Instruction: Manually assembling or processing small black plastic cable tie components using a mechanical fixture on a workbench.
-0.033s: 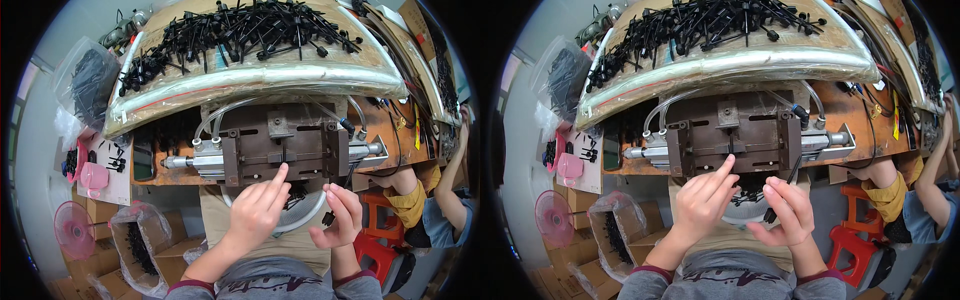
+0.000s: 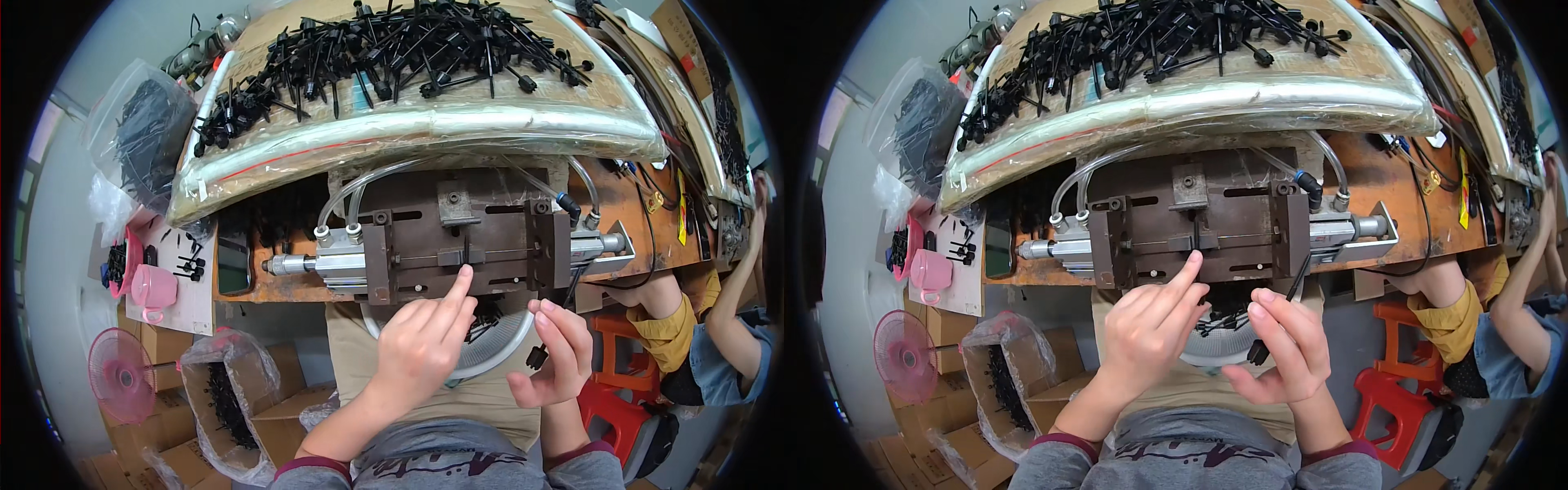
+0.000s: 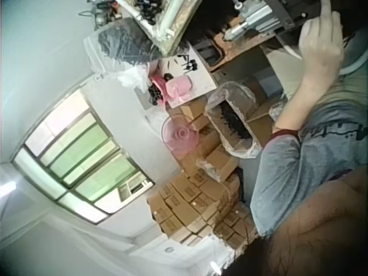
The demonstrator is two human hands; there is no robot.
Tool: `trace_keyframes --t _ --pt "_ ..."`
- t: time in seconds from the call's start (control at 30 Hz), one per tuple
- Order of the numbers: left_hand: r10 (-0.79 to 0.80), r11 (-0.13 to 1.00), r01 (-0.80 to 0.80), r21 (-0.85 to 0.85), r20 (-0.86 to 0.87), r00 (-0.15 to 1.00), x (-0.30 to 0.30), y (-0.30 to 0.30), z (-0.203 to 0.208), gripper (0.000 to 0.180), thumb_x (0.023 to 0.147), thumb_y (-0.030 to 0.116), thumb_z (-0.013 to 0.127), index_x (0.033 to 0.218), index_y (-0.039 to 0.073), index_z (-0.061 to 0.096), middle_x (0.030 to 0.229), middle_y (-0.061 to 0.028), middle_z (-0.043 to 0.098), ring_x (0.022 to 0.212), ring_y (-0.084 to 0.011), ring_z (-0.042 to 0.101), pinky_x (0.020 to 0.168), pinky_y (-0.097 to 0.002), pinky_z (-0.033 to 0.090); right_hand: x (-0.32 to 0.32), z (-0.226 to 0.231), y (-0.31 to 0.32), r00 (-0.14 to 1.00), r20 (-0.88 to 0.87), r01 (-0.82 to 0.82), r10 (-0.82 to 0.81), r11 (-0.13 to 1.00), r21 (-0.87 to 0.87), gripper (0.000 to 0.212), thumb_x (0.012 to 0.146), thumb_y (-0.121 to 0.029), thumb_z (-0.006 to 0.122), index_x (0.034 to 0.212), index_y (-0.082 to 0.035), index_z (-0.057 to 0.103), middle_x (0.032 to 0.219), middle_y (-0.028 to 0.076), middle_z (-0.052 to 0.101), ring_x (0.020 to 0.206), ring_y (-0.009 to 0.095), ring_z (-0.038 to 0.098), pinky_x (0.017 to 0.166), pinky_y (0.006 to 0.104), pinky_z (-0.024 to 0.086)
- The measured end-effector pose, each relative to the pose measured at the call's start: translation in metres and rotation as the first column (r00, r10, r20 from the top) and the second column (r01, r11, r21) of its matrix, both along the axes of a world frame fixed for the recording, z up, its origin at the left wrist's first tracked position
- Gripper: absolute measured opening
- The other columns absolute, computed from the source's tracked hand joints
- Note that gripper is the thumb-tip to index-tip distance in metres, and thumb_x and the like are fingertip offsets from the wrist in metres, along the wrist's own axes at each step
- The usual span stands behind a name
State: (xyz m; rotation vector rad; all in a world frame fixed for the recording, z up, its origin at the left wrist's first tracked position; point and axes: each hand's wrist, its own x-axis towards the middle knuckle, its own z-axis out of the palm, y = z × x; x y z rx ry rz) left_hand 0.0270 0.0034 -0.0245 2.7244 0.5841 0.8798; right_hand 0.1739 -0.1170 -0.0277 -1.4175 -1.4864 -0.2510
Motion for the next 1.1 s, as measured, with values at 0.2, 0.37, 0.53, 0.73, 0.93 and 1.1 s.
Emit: trace_keyframes --t 0.2,0.37,0.53,0.73,0.93,1.1 --pt "0.047 0.998 -0.041 0.049 -0.137 0.989 0.008 -0.002 0.011 0.023 0.071 0.009 0.072 0.092 0.000 0.067 0.121 -0.0133 0.063 0.065 -0.0159 0.063 0.061 -0.0274 0.049 -0.001 -0.007 0.002 0.995 -0.097 0.002 0.001 0.999 0.039 0.046 0.073 -0.014 0.080 0.109 0.002 0.056 0.114 0.022 0.058 0.099 0.034 0.064 0.080 0.0383 0.056" --pt "0.120 0.988 -0.099 0.117 -0.189 0.975 0.007 -0.012 0.008 0.023 0.072 0.010 0.071 0.092 0.000 0.067 0.120 -0.0151 0.063 0.063 -0.0160 0.062 0.060 -0.0271 0.049 -0.002 -0.002 0.001 1.000 -0.019 -0.001 0.001 1.000 -0.007 0.045 0.069 -0.012 0.084 0.103 -0.002 0.056 0.114 0.019 0.060 0.095 0.032 0.066 0.077 0.0357 0.057" --pt "0.064 0.997 -0.057 0.044 -0.173 0.983 0.010 -0.001 0.011 0.024 0.071 0.011 0.072 0.092 0.000 0.067 0.120 -0.0161 0.063 0.063 -0.0172 0.063 0.061 -0.0272 0.050 -0.005 -0.002 -0.004 1.000 0.018 -0.001 0.002 0.998 -0.068 0.041 0.064 -0.010 0.085 0.098 -0.003 0.063 0.111 0.015 0.062 0.087 0.028 0.067 0.071 0.0324 0.058" --pt "0.069 0.997 -0.061 0.049 -0.176 0.982 0.011 -0.001 0.008 0.025 0.070 0.010 0.073 0.092 0.001 0.067 0.118 -0.0155 0.064 0.060 -0.0172 0.063 0.058 -0.0265 0.050 -0.008 0.005 -0.002 0.997 0.083 0.001 0.006 0.996 -0.086 0.036 0.062 -0.006 0.084 0.096 -0.005 0.072 0.114 0.013 0.062 0.084 0.025 0.066 0.070 0.0313 0.058" --pt "0.065 0.997 -0.056 0.052 -0.184 0.981 0.010 0.000 0.010 0.023 0.070 0.010 0.073 0.090 0.002 0.067 0.117 -0.0151 0.065 0.057 -0.0168 0.062 0.056 -0.0262 0.049 -0.010 0.008 -0.002 0.996 0.068 -0.047 0.056 0.991 -0.123 0.035 0.065 -0.003 0.082 0.098 -0.004 0.071 0.113 0.014 0.062 0.089 0.027 0.067 0.073 0.0320 0.059" --pt "0.052 0.998 -0.045 0.048 -0.153 0.987 0.007 0.001 0.007 0.023 0.070 0.009 0.073 0.091 0.002 0.067 0.117 -0.0145 0.065 0.056 -0.0168 0.061 0.056 -0.0259 0.049 -0.012 0.009 0.001 0.998 0.019 -0.063 0.066 0.990 -0.128 0.031 0.065 -0.002 0.082 0.093 0.001 0.069 0.108 0.017 0.065 0.088 0.028 0.068 0.074 0.0316 0.059"
